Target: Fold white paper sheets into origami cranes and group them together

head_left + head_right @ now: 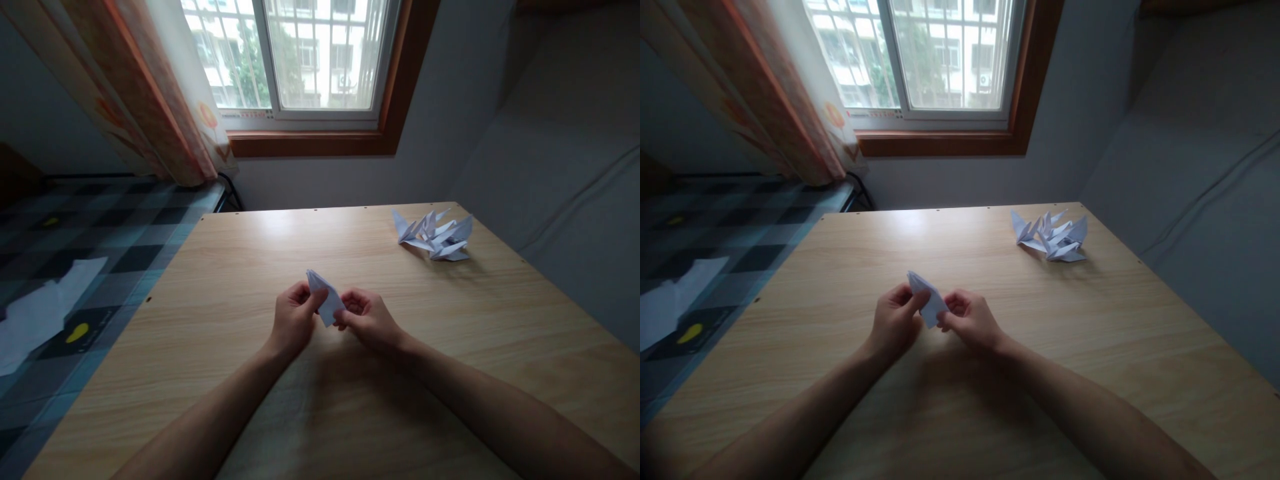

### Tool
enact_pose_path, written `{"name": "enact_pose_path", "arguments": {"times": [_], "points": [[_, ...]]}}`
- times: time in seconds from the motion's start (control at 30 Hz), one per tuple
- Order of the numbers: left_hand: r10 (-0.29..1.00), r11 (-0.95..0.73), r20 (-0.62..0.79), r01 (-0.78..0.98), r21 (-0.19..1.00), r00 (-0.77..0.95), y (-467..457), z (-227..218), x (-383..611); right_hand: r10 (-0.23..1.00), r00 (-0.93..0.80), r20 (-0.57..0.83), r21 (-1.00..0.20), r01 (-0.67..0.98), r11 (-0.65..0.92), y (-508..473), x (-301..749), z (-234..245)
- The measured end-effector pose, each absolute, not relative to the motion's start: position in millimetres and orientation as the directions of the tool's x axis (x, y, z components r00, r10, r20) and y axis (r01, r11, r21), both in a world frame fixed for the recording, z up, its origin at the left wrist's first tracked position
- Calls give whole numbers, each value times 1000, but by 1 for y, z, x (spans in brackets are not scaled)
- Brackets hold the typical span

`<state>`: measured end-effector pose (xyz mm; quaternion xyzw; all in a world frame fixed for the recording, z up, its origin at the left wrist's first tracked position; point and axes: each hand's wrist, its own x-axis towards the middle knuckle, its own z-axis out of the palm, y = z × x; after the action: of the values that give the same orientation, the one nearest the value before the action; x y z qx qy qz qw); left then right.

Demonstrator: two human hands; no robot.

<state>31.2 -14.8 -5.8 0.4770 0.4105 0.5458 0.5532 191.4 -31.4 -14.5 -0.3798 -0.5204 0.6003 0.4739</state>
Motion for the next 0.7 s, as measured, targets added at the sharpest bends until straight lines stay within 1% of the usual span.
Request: {"name": "enact_pose_path", "arguments": {"times": [0.07,0.13,0.2,0.27,0.43,0.6,0.7], "points": [[994,-43,69,-267,963,87,-15,-7,33,972,-229,56,-985,-172,16,-31,193,-13],[991,-78,106,-288,954,83,-15,-8,35,985,-150,82,-986,-155,59,-31,194,-14],[987,-126,148,-269,955,64,-15,-8,37,991,-69,111,-986,-131,101,-30,195,-17],[982,-162,181,-241,957,60,-17,-6,38,990,-30,135,-983,-129,130,-29,194,-20],[967,-213,236,-207,955,91,-20,-4,37,989,-6,151,-964,-222,146,-27,193,-21],[968,-196,222,-200,960,118,-19,-9,36,992,-9,128,-957,-264,121,-25,195,-18],[967,-217,235,-175,960,95,-19,-8,36,992,-24,125,-954,-278,113,-24,196,-19]]}}
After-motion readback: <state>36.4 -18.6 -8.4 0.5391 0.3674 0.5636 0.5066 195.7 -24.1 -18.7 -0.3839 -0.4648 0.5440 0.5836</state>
